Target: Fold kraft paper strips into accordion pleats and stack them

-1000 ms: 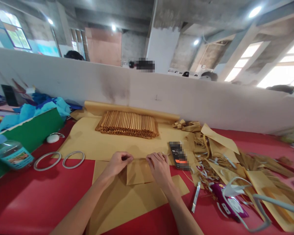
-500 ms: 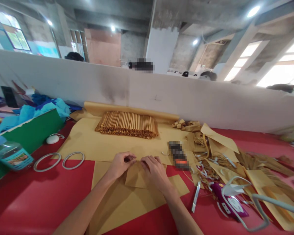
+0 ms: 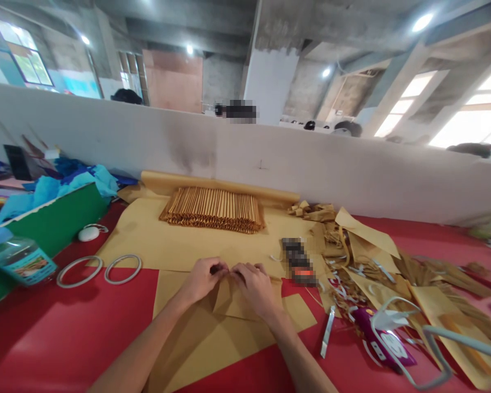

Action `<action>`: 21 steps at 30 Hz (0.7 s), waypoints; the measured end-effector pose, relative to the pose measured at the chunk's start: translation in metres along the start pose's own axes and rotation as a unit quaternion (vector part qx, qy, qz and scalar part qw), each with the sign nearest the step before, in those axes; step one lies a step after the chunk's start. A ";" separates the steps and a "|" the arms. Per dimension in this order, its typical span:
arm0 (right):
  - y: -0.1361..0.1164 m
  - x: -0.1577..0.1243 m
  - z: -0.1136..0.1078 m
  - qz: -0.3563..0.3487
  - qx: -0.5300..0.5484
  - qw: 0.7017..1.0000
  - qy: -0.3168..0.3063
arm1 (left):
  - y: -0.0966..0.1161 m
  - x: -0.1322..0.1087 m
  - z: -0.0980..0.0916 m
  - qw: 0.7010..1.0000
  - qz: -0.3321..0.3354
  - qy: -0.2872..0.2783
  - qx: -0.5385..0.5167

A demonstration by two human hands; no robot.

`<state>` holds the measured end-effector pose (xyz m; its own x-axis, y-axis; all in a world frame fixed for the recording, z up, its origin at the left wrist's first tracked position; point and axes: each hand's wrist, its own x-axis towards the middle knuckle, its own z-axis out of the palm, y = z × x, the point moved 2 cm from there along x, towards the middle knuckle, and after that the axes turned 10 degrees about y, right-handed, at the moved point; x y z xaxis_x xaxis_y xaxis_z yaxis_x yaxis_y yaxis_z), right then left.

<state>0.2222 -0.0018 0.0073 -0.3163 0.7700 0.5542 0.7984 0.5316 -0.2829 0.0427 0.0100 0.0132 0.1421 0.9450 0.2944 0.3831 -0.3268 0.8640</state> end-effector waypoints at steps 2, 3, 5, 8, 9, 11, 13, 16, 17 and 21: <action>0.014 -0.001 -0.002 0.033 -0.009 0.999 -0.001 | -0.005 0.004 -0.009 1.000 -0.001 0.018 0.021; 0.023 -0.002 -0.004 0.049 -0.011 0.999 -0.002 | -0.007 0.006 -0.014 0.999 -0.003 0.030 0.030; 0.038 -0.004 -0.008 0.063 -0.023 0.998 -0.006 | -0.014 0.009 -0.025 0.998 -0.009 0.044 0.045; 0.051 -0.007 -0.013 0.056 -0.043 0.998 0.002 | -0.021 0.011 -0.034 0.996 -0.015 0.046 0.070; 0.053 -0.008 -0.013 0.044 -0.052 0.998 0.002 | -0.022 0.010 -0.034 0.996 -0.014 0.045 0.079; 0.052 -0.008 -0.010 0.014 -0.074 0.997 0.003 | -0.023 0.008 -0.033 0.994 -0.007 0.045 0.097; 0.051 -0.007 -0.007 -0.007 -0.099 0.995 0.009 | -0.020 0.006 -0.029 0.989 0.023 0.042 0.141; 0.049 -0.006 -0.004 -0.021 -0.114 0.993 0.017 | -0.012 0.002 -0.022 0.967 0.076 0.006 0.241; 0.048 -0.006 -0.004 -0.027 -0.112 0.993 0.017 | -0.010 0.002 -0.020 0.960 0.088 -0.012 0.267; 0.040 -0.006 -0.004 -0.060 -0.089 0.994 0.004 | -0.003 0.002 -0.018 0.947 0.110 -0.048 0.299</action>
<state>0.2584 0.0138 -0.0038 -0.4107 0.7016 0.5824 0.8337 0.5476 -0.0718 0.0256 0.0135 0.0185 0.3499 0.8578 0.3764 0.7789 -0.4896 0.3919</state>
